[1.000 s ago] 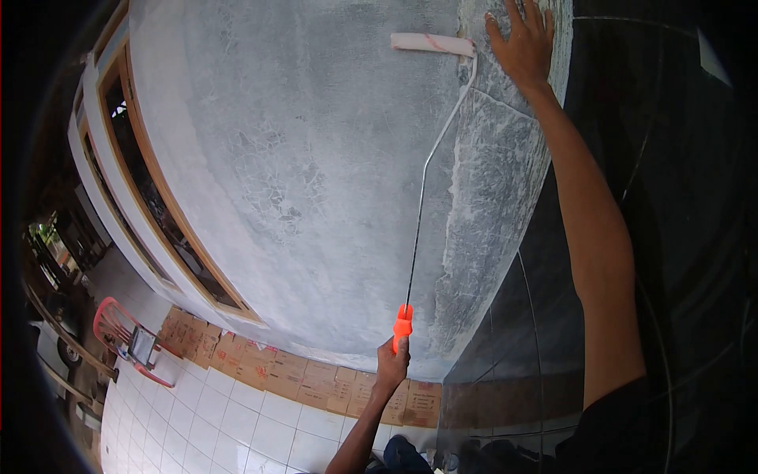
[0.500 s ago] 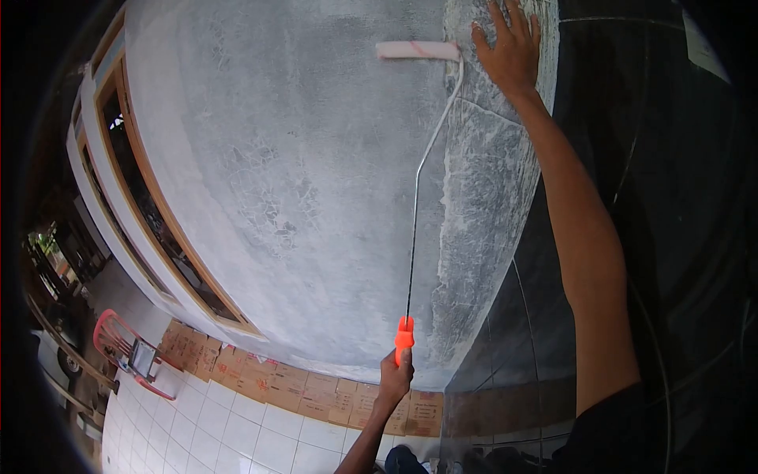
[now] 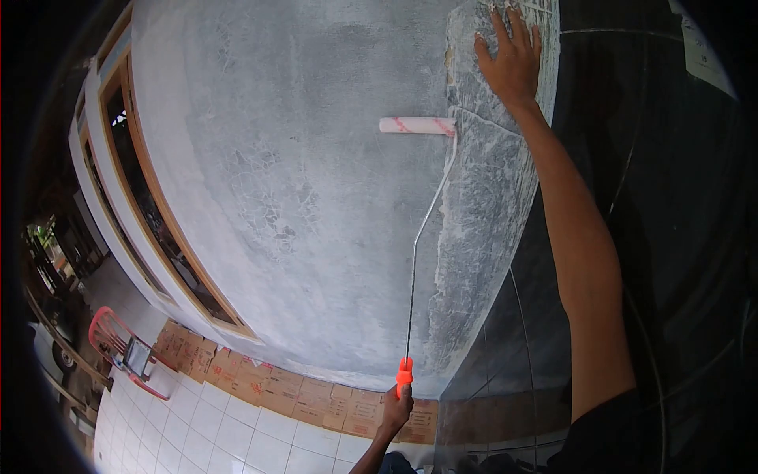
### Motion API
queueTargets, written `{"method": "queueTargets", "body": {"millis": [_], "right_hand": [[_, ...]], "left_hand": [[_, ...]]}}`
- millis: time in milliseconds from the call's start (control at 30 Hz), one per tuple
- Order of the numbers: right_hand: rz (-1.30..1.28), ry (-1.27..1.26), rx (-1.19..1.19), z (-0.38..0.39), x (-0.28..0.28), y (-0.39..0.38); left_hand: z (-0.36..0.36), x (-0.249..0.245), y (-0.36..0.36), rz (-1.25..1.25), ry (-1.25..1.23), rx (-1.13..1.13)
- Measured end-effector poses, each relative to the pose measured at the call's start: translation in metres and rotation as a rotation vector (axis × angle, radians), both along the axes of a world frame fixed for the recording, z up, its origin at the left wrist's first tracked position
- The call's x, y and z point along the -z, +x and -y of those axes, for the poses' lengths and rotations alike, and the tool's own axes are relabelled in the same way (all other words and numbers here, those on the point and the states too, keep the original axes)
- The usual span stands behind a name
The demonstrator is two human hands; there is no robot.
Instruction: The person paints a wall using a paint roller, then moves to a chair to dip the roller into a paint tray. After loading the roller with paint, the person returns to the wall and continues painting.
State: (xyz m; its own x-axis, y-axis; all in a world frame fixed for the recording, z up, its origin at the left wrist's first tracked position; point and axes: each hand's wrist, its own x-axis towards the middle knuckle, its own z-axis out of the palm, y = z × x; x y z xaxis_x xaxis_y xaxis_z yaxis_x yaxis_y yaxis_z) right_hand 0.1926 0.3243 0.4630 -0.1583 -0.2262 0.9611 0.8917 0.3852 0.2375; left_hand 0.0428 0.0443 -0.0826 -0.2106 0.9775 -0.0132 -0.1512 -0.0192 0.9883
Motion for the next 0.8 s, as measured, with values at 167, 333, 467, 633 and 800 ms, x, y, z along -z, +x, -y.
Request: {"method": "queueTargets", "body": {"millis": [167, 333, 467, 633, 800], "right_hand": [[-0.009, -0.01, -0.004, -0.003, 0.001, 0.001], [-0.008, 0.0, -0.011, -0.003, 0.002, -0.001], [-0.013, -0.004, -0.017, -0.005, 0.002, 0.0], [-0.019, -0.019, -0.005, -0.002, 0.001, -0.001], [-0.035, -0.043, 0.014, -0.009, 0.003, -0.002]], "left_hand": [[-0.042, -0.121, -0.025, -0.089, 0.143, -0.043], [-0.056, -0.155, -0.037, -0.014, 0.142, -0.023], [-0.03, -0.04, -0.022, 0.065, 0.087, -0.051], [0.024, 0.042, 0.009, 0.101, -0.02, -0.093], [0.007, -0.001, -0.007, 0.172, 0.015, -0.083]]}}
